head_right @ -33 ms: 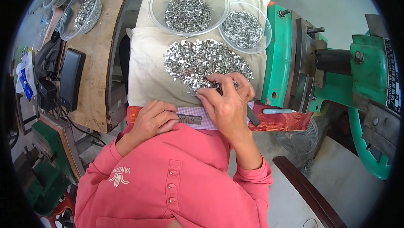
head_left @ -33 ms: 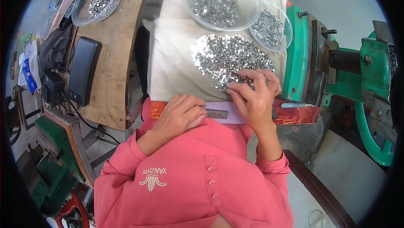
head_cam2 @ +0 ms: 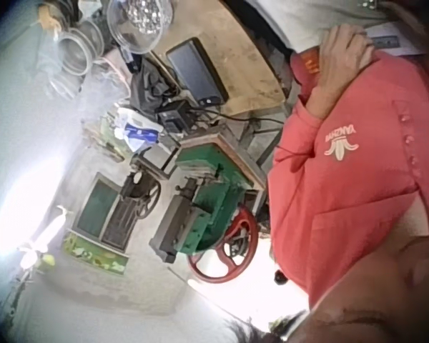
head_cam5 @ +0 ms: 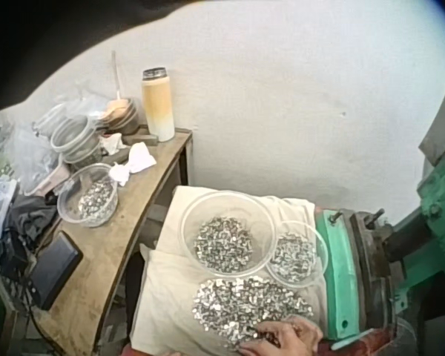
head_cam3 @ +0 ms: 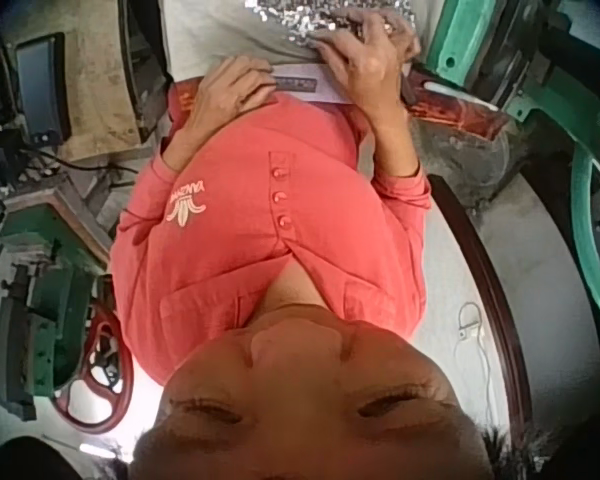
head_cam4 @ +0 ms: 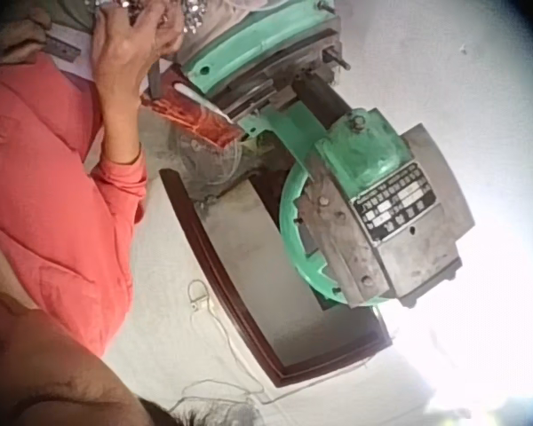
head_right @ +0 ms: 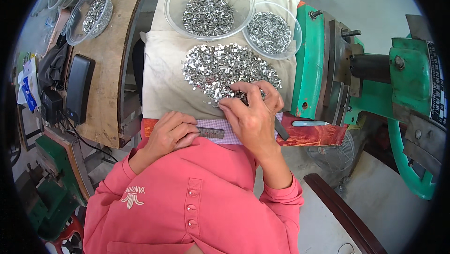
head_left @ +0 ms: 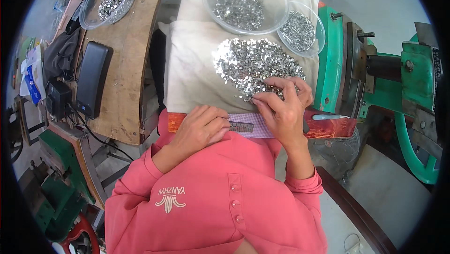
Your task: The person assembles small metal components by hand, placing them into a metal strip and then using a green manual press machine to secure them. They repeatedly pick up individual pieces from a pile, insert them into the strip, and operate the machine's wheel to complete the assembly.
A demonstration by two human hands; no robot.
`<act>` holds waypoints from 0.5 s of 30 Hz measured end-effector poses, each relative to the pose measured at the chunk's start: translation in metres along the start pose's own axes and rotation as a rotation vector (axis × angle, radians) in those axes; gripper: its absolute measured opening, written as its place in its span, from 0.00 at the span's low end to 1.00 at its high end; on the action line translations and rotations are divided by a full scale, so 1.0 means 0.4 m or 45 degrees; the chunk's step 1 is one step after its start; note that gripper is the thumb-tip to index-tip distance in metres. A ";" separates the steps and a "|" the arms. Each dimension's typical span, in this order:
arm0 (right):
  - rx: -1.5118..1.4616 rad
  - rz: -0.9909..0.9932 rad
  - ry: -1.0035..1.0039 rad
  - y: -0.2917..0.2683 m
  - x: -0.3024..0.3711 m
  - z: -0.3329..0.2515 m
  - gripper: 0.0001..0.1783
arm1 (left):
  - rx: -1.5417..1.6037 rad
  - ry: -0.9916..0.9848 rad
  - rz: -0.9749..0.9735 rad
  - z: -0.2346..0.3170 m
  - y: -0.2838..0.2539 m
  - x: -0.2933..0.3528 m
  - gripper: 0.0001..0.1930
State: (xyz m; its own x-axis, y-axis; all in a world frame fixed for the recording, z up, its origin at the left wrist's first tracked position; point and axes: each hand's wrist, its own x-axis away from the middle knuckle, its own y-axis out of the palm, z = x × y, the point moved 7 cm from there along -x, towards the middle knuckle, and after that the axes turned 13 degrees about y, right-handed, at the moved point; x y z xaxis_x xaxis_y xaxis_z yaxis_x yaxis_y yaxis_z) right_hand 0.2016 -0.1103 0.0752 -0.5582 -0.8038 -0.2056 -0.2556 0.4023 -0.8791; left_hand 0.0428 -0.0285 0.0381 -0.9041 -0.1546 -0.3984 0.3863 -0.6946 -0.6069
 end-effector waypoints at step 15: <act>0.122 -0.077 -0.068 0.054 -0.017 -0.073 0.05 | -0.144 0.124 -0.003 0.033 0.002 -0.028 0.12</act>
State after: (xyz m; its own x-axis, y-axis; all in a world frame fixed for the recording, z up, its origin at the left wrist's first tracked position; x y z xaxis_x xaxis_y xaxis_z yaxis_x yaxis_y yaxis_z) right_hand 0.1769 -0.0832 0.0703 -0.5005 -0.8487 -0.1711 -0.2095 0.3105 -0.9272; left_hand 0.0509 -0.0367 0.0512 -0.8852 -0.0801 -0.4583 0.4069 -0.6106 -0.6794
